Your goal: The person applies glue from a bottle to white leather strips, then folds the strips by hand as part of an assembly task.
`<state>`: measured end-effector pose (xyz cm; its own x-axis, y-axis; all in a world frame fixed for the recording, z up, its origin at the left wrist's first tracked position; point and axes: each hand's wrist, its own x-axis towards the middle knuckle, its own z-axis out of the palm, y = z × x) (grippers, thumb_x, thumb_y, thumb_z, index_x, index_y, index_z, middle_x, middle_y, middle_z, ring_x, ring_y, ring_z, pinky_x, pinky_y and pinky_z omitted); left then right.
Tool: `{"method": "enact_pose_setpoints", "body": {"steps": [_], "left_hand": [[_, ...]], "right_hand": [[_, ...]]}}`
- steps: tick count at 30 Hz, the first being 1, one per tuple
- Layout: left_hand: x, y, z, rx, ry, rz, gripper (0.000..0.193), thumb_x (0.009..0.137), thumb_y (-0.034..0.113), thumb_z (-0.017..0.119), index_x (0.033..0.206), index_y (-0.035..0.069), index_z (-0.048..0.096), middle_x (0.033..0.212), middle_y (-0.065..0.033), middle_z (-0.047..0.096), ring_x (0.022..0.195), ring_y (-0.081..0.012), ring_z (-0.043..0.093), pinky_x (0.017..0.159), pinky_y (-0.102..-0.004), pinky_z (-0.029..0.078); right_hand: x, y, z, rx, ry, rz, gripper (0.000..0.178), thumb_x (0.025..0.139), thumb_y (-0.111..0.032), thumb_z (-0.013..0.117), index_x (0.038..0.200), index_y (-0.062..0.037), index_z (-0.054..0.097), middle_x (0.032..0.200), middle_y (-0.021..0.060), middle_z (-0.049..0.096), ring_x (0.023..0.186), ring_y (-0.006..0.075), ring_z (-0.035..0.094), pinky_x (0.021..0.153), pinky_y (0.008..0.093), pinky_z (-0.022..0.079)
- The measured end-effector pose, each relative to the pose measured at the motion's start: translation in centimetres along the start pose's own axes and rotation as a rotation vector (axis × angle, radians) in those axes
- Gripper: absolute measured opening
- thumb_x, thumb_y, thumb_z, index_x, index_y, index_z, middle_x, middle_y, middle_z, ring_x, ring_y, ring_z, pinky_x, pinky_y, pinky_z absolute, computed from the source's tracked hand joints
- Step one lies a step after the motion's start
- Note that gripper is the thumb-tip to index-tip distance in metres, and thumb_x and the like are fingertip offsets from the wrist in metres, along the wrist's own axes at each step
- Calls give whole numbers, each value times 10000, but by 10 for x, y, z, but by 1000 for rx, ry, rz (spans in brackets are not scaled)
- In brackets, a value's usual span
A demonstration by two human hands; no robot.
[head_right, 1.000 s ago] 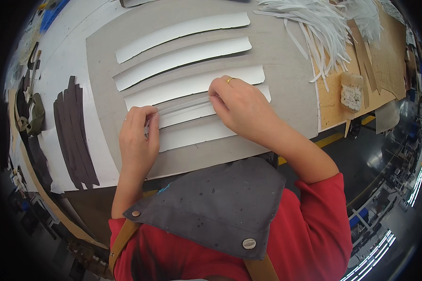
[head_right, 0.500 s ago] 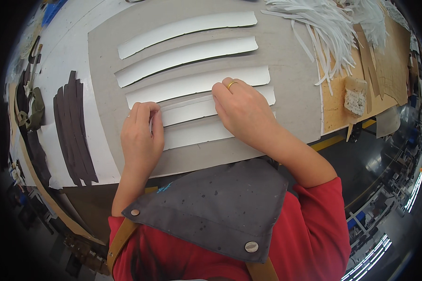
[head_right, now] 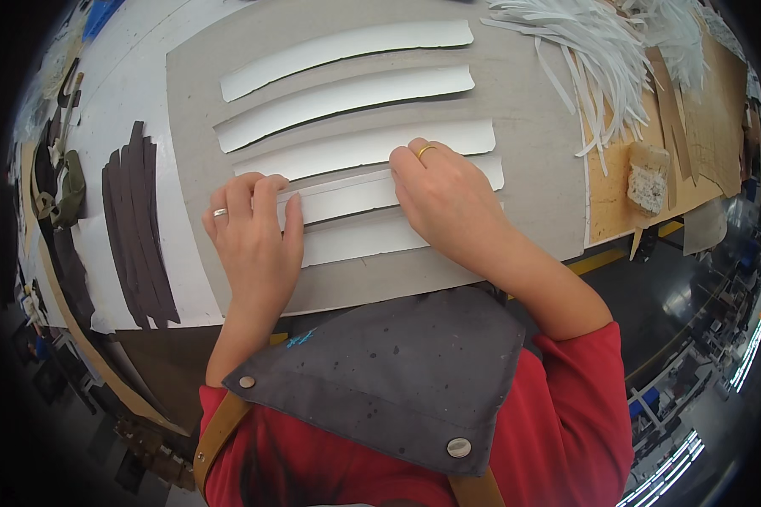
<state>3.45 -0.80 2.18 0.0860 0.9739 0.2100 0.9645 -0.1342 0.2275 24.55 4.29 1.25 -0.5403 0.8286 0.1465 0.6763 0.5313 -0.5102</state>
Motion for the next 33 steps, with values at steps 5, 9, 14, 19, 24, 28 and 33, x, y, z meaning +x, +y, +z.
{"method": "enact_pose_setpoints", "body": {"steps": [5, 9, 14, 19, 24, 28, 33], "left_hand": [[-11, 11, 5, -66, 4, 196, 272, 780, 95, 687, 1041, 73, 612, 1140, -40, 607, 1054, -201, 551, 920, -353, 322], [-14, 16, 14, -215, -90, 286, 288, 783, 92, 684, 1061, 55, 618, 1207, -56, 601, 1102, -242, 554, 929, -359, 364], [-14, 14, 13, -276, -105, 268, 284, 797, 82, 669, 1072, 33, 617, 1204, -73, 607, 1089, -261, 567, 885, -373, 425], [-15, 13, 13, -285, -107, 272, 281, 799, 72, 668, 1072, 26, 622, 1204, -82, 612, 1091, -263, 569, 876, -374, 434], [-14, 13, 13, -280, -103, 281, 270, 804, 67, 664, 1068, 25, 628, 1189, -85, 621, 1084, -264, 576, 876, -373, 434], [-13, 13, 13, -284, -103, 284, 258, 806, 66, 661, 1059, 25, 634, 1180, -88, 627, 1082, -265, 580, 873, -372, 436], [-15, 12, 13, -296, -103, 276, 282, 798, 60, 664, 1075, 25, 628, 1191, -91, 622, 1087, -270, 577, 873, -378, 439]], "right_hand": [[0, -1, 0, -16, -2, -21, 94, 808, 12, 607, 854, -24, 533, 758, 101, 544, 691, 274, 559, 605, 370, 457], [-2, -3, 0, -56, 16, -14, 112, 780, 14, 604, 829, -20, 509, 756, 109, 531, 710, 271, 560, 631, 363, 471], [-14, 10, -20, 11, 51, 101, 97, 815, -10, 600, 866, -18, 517, 769, 118, 560, 693, 267, 569, 639, 365, 476], [-34, 37, -37, 148, 61, 322, 100, 849, -27, 599, 941, -19, 561, 803, 110, 613, 673, 232, 591, 631, 332, 480], [-34, 36, -36, 139, 86, 342, 87, 844, -19, 602, 923, -21, 566, 798, 102, 612, 684, 229, 599, 630, 333, 483], [-33, 37, -33, 79, 99, 328, 96, 836, -18, 607, 919, -26, 560, 773, 103, 597, 680, 243, 590, 627, 343, 475], [-32, 39, -31, -84, 107, 267, 121, 818, -16, 618, 921, -32, 555, 755, 103, 566, 699, 257, 573, 640, 362, 456]]}}
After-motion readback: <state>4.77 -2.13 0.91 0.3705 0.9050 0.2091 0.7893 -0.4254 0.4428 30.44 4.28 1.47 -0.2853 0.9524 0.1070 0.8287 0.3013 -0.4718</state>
